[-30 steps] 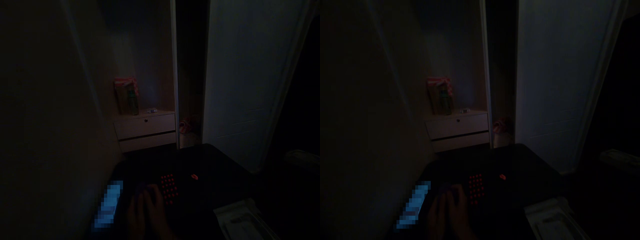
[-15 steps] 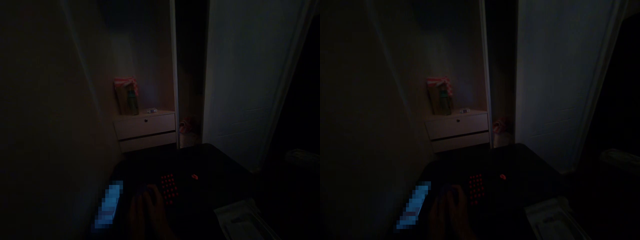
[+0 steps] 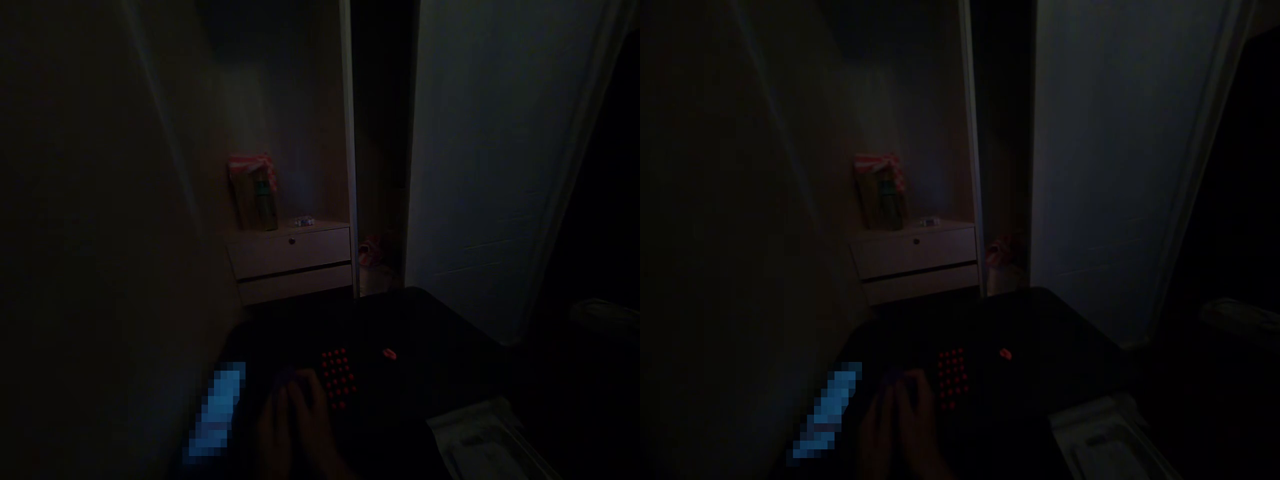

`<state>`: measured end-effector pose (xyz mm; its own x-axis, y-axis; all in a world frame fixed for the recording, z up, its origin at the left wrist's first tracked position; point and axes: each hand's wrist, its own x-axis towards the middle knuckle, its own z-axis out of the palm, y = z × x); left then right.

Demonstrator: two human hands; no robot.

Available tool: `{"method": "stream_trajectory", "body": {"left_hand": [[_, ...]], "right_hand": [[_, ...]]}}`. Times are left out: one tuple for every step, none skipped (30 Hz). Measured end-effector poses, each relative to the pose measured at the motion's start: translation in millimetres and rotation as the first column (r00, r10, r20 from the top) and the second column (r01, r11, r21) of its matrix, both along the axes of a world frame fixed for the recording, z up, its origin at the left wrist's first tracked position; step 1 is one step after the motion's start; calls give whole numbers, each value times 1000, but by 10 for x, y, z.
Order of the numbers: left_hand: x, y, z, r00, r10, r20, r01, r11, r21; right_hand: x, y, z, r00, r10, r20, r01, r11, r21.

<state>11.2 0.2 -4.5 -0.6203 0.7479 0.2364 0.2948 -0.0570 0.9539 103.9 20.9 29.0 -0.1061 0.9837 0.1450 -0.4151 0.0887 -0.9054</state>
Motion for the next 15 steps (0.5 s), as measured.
{"method": "stream_trajectory", "body": {"left_hand": [[9, -6, 11, 1000, 4, -7, -4, 1000, 0], [20, -14, 22, 1000, 6, -13, -6, 1000, -7], [31, -23, 33, 1000, 9, -13, -10, 1000, -22], [41, -31, 45, 1000, 17, -8, -17, 999, -45], [50, -37, 57, 1000, 20, -1, -20, 997, -69], [57, -41, 69, 1000, 13, 7, -12, 996, -92], [63, -41, 81, 1000, 1, 16, 0, 994, -112], [66, -39, 91, 1000, -10, 25, 13, 993, -120], [66, -34, 98, 1000, -12, 29, 15, 993, -114], [63, -27, 100, 1000, -15, 27, 17, 995, -101], [58, -20, 98, 1000, -17, 21, 19, 996, -85], [50, -13, 92, 1000, -20, 11, 20, 998, -65], [41, -7, 83, 1000, -23, -1, 23, 999, -43], [32, -3, 72, 1000, -29, -10, 28, 999, -24], [24, 0, 61, 1000, -29, -12, 29, 999, -13]], "right_hand": [[-2, -3, 4, 1000, 3, -7, -3, 1000, -6], [-3, -6, 6, 1000, 5, -12, -5, 1000, -12], [-3, -10, 7, 1000, 7, -13, -7, 1000, -15], [-3, -13, 6, 1000, 9, -12, -9, 1000, -18], [-3, -14, 4, 1000, 9, -10, -10, 1000, -21], [-3, -15, 3, 1000, 11, -6, -11, 1000, -22], [-3, -14, 2, 1000, 11, -3, -11, 1000, -23], [-3, -12, 3, 1000, 11, 0, -11, 1000, -26], [-3, -10, 5, 1000, 7, 1, -7, 1000, -28], [-3, -7, 9, 1000, 5, 1, -5, 1000, -29], [-4, -4, 15, 1000, 3, 0, -3, 1000, -25], [-4, -1, 20, 1000, 4, 0, -4, 1000, -19], [-5, 0, 25, 1000, 2, 0, -2, 1000, -15], [-6, 1, 28, 1000, 1, 1, -1, 1000, -14], [-7, 0, 29, 1000, 0, 0, 0, 1000, -14]]}}
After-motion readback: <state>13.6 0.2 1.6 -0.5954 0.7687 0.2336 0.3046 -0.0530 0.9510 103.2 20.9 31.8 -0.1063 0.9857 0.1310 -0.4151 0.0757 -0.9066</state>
